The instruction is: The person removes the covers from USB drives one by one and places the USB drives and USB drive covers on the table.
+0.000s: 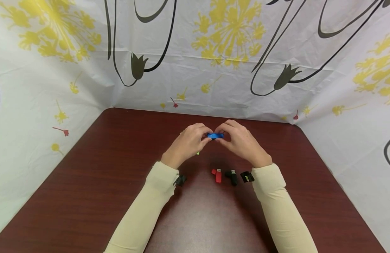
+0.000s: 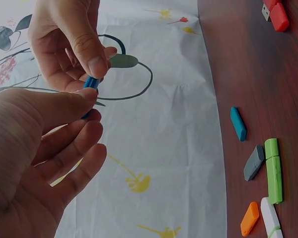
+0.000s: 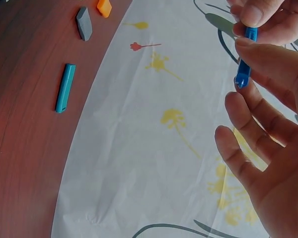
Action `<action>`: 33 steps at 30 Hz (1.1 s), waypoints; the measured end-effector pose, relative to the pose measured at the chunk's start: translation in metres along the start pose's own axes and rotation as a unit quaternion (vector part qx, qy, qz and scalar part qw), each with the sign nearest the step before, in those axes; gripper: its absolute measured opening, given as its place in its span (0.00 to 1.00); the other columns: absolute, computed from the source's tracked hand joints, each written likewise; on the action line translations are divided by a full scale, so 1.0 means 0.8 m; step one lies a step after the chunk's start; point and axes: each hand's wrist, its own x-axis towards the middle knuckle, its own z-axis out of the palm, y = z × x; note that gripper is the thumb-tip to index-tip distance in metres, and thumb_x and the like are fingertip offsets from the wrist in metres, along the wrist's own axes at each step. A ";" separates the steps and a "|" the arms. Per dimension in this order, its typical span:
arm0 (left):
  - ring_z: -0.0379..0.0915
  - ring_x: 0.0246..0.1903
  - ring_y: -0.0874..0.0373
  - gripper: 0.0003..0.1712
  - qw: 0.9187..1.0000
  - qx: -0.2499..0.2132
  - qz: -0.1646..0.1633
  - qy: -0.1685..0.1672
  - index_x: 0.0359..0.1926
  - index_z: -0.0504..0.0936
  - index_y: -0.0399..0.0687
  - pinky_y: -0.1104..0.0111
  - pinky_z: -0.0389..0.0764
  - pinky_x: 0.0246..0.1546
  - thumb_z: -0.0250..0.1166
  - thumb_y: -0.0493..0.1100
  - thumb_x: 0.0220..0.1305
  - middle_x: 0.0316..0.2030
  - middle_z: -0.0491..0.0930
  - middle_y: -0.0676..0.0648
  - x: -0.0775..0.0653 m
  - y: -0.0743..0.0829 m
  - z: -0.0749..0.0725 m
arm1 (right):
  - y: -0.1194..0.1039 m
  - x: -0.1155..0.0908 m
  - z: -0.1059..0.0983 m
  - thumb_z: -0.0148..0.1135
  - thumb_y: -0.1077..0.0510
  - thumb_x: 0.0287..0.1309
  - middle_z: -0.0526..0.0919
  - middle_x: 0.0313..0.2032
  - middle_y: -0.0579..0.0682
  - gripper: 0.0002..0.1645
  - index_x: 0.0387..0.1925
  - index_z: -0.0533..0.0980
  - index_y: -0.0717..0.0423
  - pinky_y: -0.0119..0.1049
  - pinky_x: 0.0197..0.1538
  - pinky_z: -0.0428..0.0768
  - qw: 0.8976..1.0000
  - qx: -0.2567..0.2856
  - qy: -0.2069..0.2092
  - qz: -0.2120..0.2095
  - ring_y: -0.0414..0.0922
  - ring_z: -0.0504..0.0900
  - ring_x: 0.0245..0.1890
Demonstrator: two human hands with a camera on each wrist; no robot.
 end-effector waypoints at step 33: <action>0.73 0.35 0.64 0.15 1.000 -0.006 -0.007 -0.004 0.47 0.85 0.42 0.70 0.84 0.37 0.65 0.45 0.63 0.39 0.82 0.48 0.001 -0.001 -0.002 | 0.000 0.000 -0.002 0.70 0.51 0.55 0.79 0.38 0.46 0.12 0.40 0.81 0.49 0.43 0.40 0.81 1.000 0.000 -0.003 0.001 0.40 0.75 0.38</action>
